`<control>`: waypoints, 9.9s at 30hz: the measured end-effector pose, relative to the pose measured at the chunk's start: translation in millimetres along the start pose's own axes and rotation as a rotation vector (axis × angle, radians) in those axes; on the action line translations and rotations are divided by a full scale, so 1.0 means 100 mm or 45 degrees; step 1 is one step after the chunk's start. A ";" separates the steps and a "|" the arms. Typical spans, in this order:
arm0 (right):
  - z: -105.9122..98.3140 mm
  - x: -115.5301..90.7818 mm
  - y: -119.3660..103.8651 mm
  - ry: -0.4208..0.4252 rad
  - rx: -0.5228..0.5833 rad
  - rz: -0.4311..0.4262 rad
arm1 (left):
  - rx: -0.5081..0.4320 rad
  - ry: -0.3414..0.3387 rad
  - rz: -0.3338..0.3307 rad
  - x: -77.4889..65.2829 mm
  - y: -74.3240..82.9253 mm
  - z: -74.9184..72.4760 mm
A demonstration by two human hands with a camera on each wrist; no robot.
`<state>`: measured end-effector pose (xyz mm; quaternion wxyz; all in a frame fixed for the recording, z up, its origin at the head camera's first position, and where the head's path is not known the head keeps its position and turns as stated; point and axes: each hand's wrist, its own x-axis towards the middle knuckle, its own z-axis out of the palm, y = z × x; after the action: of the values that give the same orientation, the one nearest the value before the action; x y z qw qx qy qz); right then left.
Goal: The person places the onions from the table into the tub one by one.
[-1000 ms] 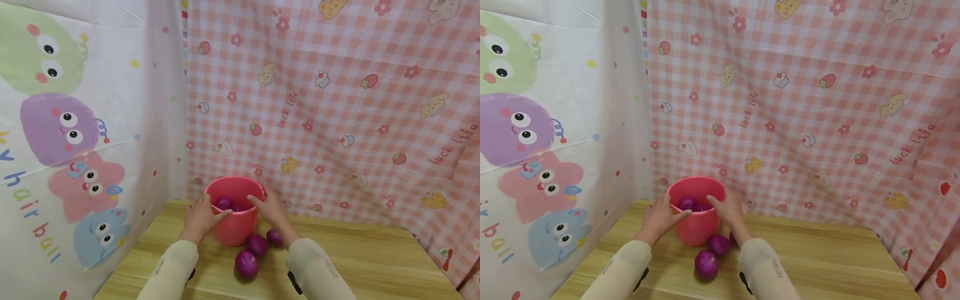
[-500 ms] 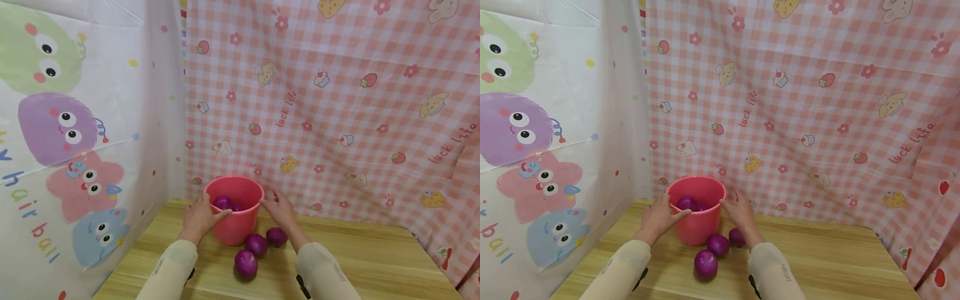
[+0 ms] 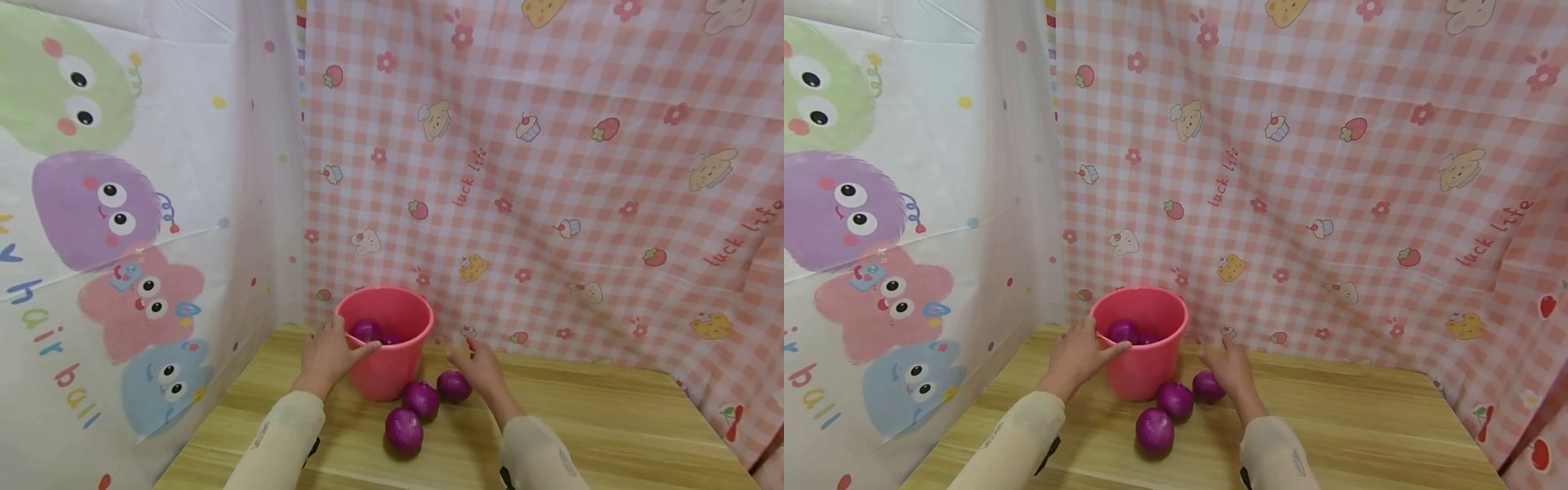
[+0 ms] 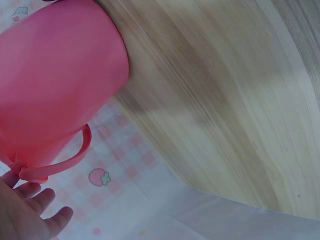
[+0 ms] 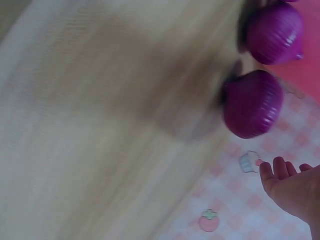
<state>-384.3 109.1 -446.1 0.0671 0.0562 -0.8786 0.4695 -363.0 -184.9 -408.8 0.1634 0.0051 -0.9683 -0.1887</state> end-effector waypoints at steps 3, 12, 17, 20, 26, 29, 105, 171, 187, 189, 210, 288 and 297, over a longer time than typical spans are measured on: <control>0.04 -0.03 0.10 -0.018 -0.008 0.037 | 0.003 0.008 0.004 0.00 0.00 0.00; 0.18 -0.15 0.34 -0.062 -0.051 0.146 | -0.007 0.014 0.011 0.00 0.00 0.00; 0.25 -0.19 0.44 -0.091 -0.013 0.183 | -0.010 0.026 0.025 -0.01 0.00 0.00; 0.28 -0.19 0.47 -0.087 -0.009 0.181 | -0.012 0.032 0.026 -0.01 0.00 0.00; 0.30 -0.18 0.52 -0.066 -0.004 0.183 | -0.009 0.024 0.015 -0.01 -0.01 0.01; 0.31 -0.19 0.54 -0.052 -0.013 0.180 | -0.010 0.023 0.015 0.00 -0.02 0.01; 0.09 0.02 -0.82 0.177 0.279 -0.115 | -0.011 0.029 0.022 -0.02 -0.02 0.00; 0.45 -0.31 -0.04 -0.023 0.107 0.108 | -0.011 0.014 0.008 -0.01 -0.04 0.03; 0.70 -0.40 0.19 -0.126 0.102 0.164 | -0.002 0.006 -0.007 0.00 -0.01 0.01; 0.72 -0.40 0.21 -0.133 0.095 0.173 | -0.003 0.005 -0.006 0.00 0.00 0.01; 0.75 -0.43 0.18 -0.203 0.087 0.151 | -0.029 0.029 0.005 0.00 0.00 0.02; -0.07 0.00 -0.47 0.257 0.080 -0.027 | -0.045 0.005 0.004 -0.03 0.00 0.00; -0.12 0.05 -0.62 0.259 0.129 -0.039 | -0.030 0.011 0.004 -0.03 -0.01 0.01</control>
<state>-378.2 84.8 -387.9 0.1603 0.0250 -0.8414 0.5155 -361.0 -185.0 -411.3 0.1680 0.0023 -0.9653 -0.1997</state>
